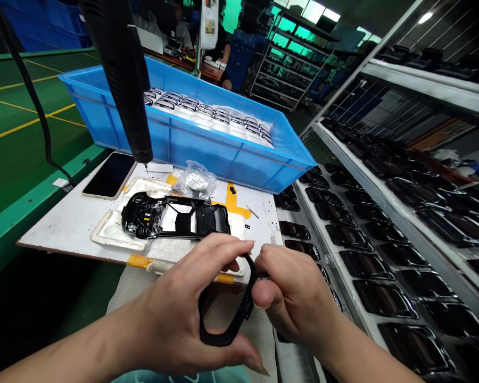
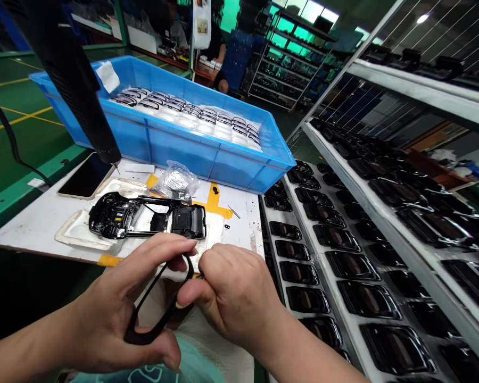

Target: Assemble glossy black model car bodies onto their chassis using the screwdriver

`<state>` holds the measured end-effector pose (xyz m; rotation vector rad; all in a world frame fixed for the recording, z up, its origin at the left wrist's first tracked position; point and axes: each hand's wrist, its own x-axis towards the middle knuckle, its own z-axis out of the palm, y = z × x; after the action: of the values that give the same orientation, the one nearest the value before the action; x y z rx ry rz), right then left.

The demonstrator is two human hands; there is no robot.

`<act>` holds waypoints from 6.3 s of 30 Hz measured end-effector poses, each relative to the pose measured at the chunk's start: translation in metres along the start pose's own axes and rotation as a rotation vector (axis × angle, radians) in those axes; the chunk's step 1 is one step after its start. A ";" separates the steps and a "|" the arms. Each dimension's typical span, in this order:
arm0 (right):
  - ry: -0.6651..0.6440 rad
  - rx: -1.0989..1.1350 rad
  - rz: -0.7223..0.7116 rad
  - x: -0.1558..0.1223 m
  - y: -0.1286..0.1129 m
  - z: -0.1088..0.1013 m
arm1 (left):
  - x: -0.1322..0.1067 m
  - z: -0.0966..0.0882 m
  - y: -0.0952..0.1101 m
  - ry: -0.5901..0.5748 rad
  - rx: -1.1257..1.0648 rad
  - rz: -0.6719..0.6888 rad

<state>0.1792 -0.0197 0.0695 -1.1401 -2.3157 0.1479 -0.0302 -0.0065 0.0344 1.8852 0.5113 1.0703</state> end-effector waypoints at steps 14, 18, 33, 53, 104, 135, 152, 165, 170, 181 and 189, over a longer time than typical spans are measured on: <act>0.068 -0.059 -0.042 0.005 -0.003 -0.003 | -0.001 0.004 -0.004 0.028 -0.163 -0.019; 0.086 -0.070 -0.063 0.010 -0.006 -0.006 | -0.002 0.006 -0.005 0.022 -0.200 -0.025; 0.089 -0.127 -0.054 0.009 -0.010 -0.004 | -0.013 0.015 -0.014 0.058 -0.203 0.013; 0.109 -0.163 -0.081 0.005 -0.012 0.001 | -0.018 0.020 -0.015 0.085 -0.303 -0.019; -0.215 1.459 0.890 0.009 -0.037 -0.020 | -0.014 0.029 -0.003 -0.135 -1.570 -0.267; -0.180 1.613 0.935 0.002 -0.045 -0.003 | -0.016 0.021 -0.008 -0.196 -1.373 -0.426; -0.144 1.634 0.968 0.002 -0.044 -0.004 | -0.018 0.032 -0.018 -0.138 -1.582 -0.323; -0.141 1.652 0.893 -0.001 -0.040 0.003 | -0.020 0.033 -0.023 -0.137 -1.513 -0.312; -0.119 1.621 0.916 0.001 -0.042 0.004 | -0.019 0.036 -0.021 -0.150 -1.480 -0.271; 0.049 1.382 0.913 -0.001 -0.040 0.005 | -0.020 0.030 -0.016 -0.087 -1.510 -0.286; 0.033 1.093 0.904 -0.029 -0.024 0.013 | -0.033 0.009 -0.017 0.046 -0.567 -0.254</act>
<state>0.1701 -0.0552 0.0535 -1.3646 -1.1219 1.4629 -0.0397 -0.0248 0.0021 1.2667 0.4057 0.9643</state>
